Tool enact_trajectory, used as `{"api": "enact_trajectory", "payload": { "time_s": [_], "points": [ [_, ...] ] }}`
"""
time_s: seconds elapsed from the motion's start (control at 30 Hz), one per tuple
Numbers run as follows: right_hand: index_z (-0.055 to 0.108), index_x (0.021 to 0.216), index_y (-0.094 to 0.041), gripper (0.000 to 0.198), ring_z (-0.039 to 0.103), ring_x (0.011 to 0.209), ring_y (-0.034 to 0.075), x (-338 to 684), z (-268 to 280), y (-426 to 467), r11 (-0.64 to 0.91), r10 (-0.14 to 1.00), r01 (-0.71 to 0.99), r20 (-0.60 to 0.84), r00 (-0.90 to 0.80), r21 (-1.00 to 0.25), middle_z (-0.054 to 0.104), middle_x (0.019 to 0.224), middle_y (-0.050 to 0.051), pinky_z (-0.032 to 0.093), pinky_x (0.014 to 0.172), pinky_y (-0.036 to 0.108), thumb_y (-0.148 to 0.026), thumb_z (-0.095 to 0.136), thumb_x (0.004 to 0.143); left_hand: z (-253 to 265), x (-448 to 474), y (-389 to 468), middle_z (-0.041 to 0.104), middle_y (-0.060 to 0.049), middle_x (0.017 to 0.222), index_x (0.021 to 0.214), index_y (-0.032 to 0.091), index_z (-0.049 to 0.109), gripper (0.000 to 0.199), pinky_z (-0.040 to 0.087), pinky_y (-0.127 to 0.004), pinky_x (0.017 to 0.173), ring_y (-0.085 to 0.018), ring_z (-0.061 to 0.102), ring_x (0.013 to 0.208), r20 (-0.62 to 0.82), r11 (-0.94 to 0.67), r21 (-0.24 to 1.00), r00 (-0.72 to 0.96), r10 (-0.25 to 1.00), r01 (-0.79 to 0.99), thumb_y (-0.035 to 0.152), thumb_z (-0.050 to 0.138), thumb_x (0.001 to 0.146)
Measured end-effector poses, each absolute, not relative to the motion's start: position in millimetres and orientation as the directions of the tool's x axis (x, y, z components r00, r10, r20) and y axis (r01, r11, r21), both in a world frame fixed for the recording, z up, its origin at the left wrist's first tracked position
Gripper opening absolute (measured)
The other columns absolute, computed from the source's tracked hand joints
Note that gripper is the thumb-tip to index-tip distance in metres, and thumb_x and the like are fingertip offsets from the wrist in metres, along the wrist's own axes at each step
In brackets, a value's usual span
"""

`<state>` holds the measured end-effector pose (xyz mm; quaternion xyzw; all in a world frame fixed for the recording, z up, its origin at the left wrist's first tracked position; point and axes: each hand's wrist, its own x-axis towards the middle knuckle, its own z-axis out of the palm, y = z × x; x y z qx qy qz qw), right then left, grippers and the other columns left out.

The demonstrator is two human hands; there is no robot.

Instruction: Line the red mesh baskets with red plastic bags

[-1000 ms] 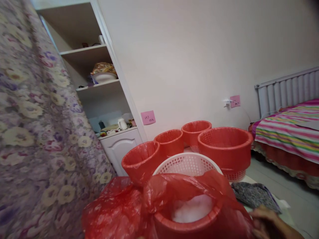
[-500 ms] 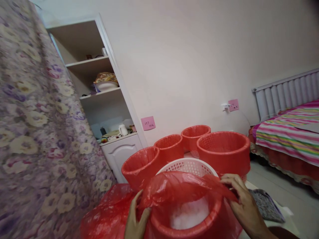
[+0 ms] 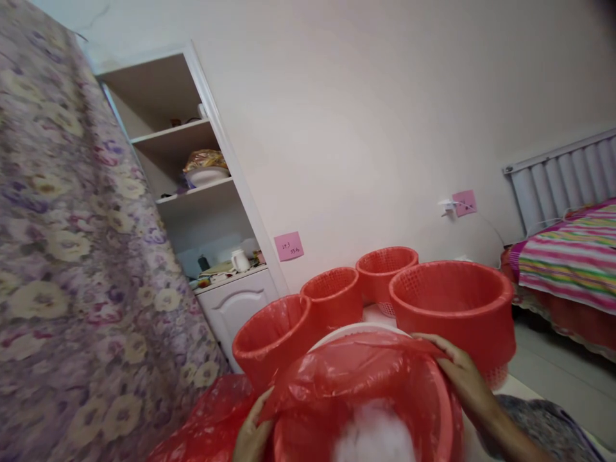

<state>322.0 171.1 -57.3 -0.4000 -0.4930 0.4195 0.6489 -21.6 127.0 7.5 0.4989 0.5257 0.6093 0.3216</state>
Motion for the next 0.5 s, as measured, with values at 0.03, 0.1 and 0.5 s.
{"api": "enact_trajectory", "payload": {
  "time_s": [0.03, 0.1, 0.5],
  "points": [
    [0.059, 0.11, -0.02, 0.037, 0.056, 0.113, 0.027, 321.4, -58.3, 174.3, 0.316, 0.945, -0.178, 0.292, 0.145, -0.932, 0.066, 0.117, 0.009, 0.037, 0.1, 0.043, -0.027, 0.052, 0.075, 6.1, -23.2, 131.9, 0.075, -0.003, 0.099, 0.083, 0.026, 0.071, 0.031, 0.047, -0.043, 0.098, -0.034, 0.058, 0.115, 0.281, -0.246, 0.958, -0.308, 0.909, 0.147, 0.043, 0.072, 0.057],
    [0.058, 0.108, -0.02, 0.034, 0.057, 0.108, 0.027, 320.8, -61.3, 179.7, 0.316, 0.947, -0.213, 0.294, 0.129, -0.925, 0.067, 0.112, 0.007, 0.041, 0.093, 0.04, -0.028, 0.054, 0.075, 1.3, -28.4, 143.4, 0.075, -0.002, 0.097, 0.077, 0.027, 0.071, 0.029, 0.046, -0.043, 0.099, -0.036, 0.055, 0.119, 0.266, -0.23, 0.962, -0.309, 0.913, 0.147, 0.046, 0.072, 0.055],
    [0.061, 0.095, -0.021, 0.018, 0.059, 0.078, 0.015, 320.4, -56.5, 215.8, 0.216, 0.97, -0.517, 0.242, 0.016, -0.828, 0.069, 0.085, -0.002, 0.043, 0.073, 0.028, -0.032, 0.061, 0.08, 14.6, -23.6, 195.2, 0.073, 0.005, 0.066, 0.08, 0.019, 0.066, 0.02, 0.052, -0.025, 0.061, -0.02, 0.071, 0.073, 0.029, -0.031, 0.999, -0.107, 0.994, -0.019, 0.012, 0.068, 0.061]
  ]
}}
